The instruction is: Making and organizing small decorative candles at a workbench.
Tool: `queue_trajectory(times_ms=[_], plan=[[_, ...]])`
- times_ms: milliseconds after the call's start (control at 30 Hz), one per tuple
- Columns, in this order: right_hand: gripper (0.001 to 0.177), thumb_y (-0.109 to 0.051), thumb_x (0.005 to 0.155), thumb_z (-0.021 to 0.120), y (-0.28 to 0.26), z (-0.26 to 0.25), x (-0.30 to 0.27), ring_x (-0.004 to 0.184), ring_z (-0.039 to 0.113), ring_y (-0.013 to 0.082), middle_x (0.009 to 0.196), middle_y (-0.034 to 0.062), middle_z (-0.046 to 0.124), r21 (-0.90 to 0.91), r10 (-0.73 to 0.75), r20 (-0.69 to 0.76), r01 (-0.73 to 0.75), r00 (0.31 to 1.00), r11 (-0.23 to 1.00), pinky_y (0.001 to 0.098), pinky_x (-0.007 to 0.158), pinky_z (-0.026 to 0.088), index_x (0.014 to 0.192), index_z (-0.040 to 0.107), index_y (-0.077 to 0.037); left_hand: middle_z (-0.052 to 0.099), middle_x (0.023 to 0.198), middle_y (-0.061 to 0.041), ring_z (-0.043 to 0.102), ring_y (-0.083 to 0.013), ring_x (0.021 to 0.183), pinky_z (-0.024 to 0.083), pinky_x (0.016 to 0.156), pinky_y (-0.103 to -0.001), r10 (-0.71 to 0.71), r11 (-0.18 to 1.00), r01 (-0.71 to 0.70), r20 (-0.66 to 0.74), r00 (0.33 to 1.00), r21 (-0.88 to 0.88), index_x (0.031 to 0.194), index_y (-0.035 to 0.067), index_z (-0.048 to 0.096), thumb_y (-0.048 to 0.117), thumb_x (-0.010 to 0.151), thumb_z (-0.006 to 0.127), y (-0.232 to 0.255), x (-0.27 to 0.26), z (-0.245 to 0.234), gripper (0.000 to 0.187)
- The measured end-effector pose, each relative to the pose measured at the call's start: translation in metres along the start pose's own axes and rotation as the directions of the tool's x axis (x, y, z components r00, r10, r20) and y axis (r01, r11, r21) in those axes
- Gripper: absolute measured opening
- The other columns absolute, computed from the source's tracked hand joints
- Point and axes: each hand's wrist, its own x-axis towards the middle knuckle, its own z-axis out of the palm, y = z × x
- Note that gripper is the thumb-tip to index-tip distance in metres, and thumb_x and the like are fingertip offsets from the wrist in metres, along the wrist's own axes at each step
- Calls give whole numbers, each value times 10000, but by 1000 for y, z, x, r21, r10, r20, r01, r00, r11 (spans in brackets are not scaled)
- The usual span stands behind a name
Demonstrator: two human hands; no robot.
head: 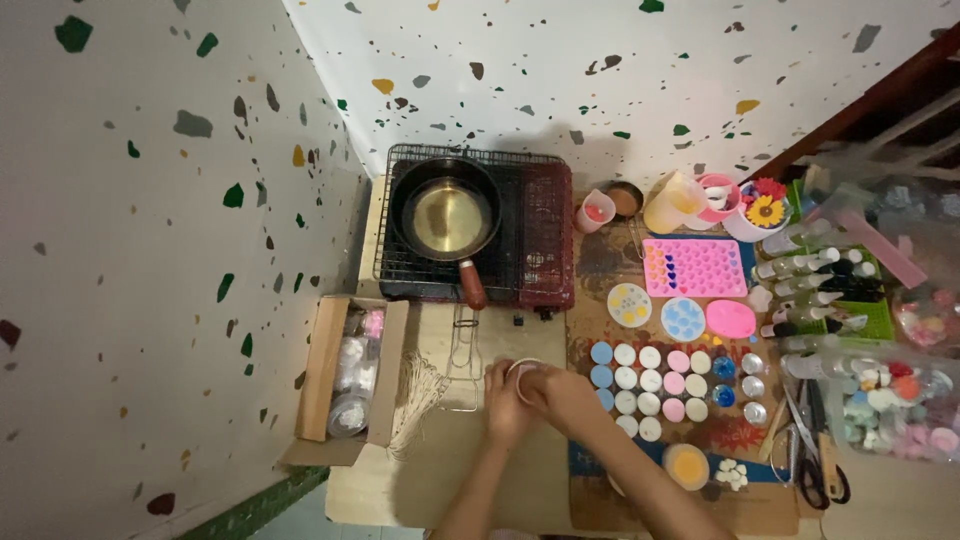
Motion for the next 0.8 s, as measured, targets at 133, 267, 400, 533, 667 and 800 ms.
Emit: queue_trajectory(times_ms=[133,267,400,533,667,800], plan=[[201,-290,887,638,-10,-22,-2,760,719,349,821,90,713,39,9,40,-10,999,999,444,649,587,819,718,-120,543,1343,-94,508,-341,1262,468,1065,-429,37,999,-37,-37,999,9,1275,168,671,271,644,897,-1,1,2,678],[157,-263,866,664,-23,-34,-2,721,701,330,824,101,692,-109,10,-8,-11,1000,994,427,649,586,818,722,-126,569,1326,-104,502,-347,1276,453,1077,-399,23,999,-24,-30,999,-42,1289,176,682,205,704,851,-38,2,37,610],[235,-262,915,622,-15,-21,1,714,707,364,814,128,699,12,-4,3,4,1000,1000,462,625,570,778,710,-92,549,1326,-93,497,-325,1273,479,1061,-430,14,999,-15,-29,999,-28,1282,170,668,265,693,856,-35,1,35,626],[343,-405,889,598,-3,3,7,646,708,356,679,97,698,-64,-26,19,28,999,998,472,596,581,699,692,-136,536,1366,-85,470,-318,1324,498,1048,-457,6,1000,-6,-25,1000,-18,1274,163,652,275,711,830,-13,-1,16,601],[196,-240,859,605,-5,-4,4,623,669,401,685,176,679,66,-11,-6,11,1000,998,469,629,579,764,699,-96,541,1358,-93,486,-332,1302,510,1034,-489,24,1000,-24,-15,1000,-6,1288,166,662,259,695,845,-18,1,15,627],[220,-270,874,638,-5,-8,2,656,691,332,711,119,685,-25,3,-2,-3,1000,1000,420,601,562,744,688,-100,539,1355,-128,489,-365,1305,514,1017,-513,7,1000,-7,10,1000,-28,1288,139,655,212,708,855,-5,-1,5,617]])
